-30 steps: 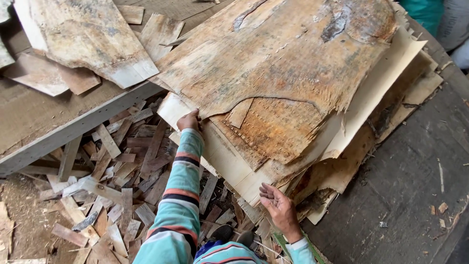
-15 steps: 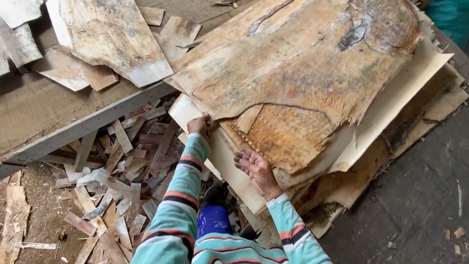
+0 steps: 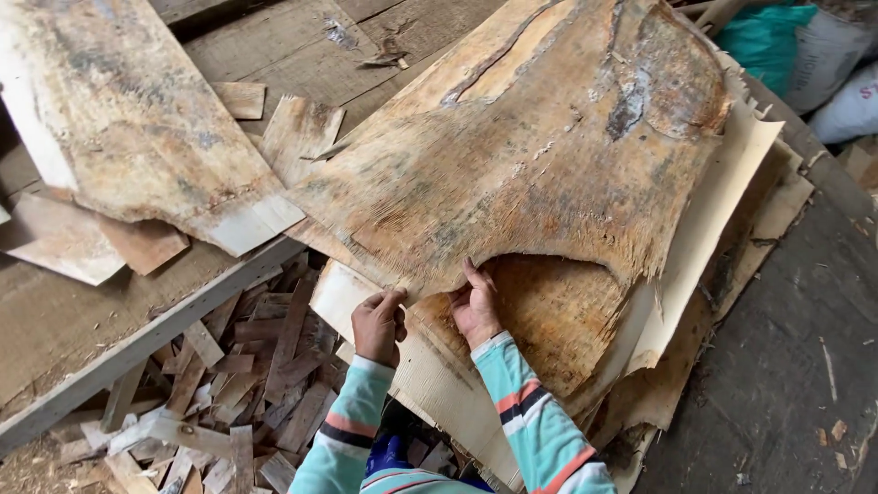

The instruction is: Trimming thin wood veneer sheets using a manual industrial guillotine cutter.

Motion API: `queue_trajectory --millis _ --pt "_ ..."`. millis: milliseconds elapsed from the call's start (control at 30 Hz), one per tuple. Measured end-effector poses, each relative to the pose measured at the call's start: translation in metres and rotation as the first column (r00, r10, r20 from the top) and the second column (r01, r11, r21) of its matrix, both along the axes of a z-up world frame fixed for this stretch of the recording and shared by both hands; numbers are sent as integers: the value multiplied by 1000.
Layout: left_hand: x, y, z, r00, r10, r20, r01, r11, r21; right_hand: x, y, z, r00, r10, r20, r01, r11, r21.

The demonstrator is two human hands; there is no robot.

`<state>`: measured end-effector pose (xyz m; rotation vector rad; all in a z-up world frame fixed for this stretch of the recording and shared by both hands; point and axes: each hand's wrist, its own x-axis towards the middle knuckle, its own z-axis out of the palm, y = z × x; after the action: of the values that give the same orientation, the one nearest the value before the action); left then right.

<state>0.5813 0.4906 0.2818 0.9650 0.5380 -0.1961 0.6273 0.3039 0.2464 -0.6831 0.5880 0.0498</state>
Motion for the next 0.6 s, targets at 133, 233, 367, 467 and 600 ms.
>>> queue_trajectory --millis 133,233,367,467,600 --pt "16 19 11 977 -207 61 205 978 23 27 -19 -31 995 -98 -2 95 978 -187" --pt "21 22 30 975 -198 -101 171 959 -225 19 -43 -40 981 -106 160 163 897 -410" --pt "14 30 -57 979 -2 204 126 793 -596 -43 -47 64 973 -24 228 145 835 -531" --pt "-11 6 -2 986 17 166 73 852 -519 -92 -68 93 989 -86 121 141 808 -573" --pt "-55 -18 -25 970 -65 -236 2 966 -259 -133 -107 46 993 -103 -55 58 847 -528"
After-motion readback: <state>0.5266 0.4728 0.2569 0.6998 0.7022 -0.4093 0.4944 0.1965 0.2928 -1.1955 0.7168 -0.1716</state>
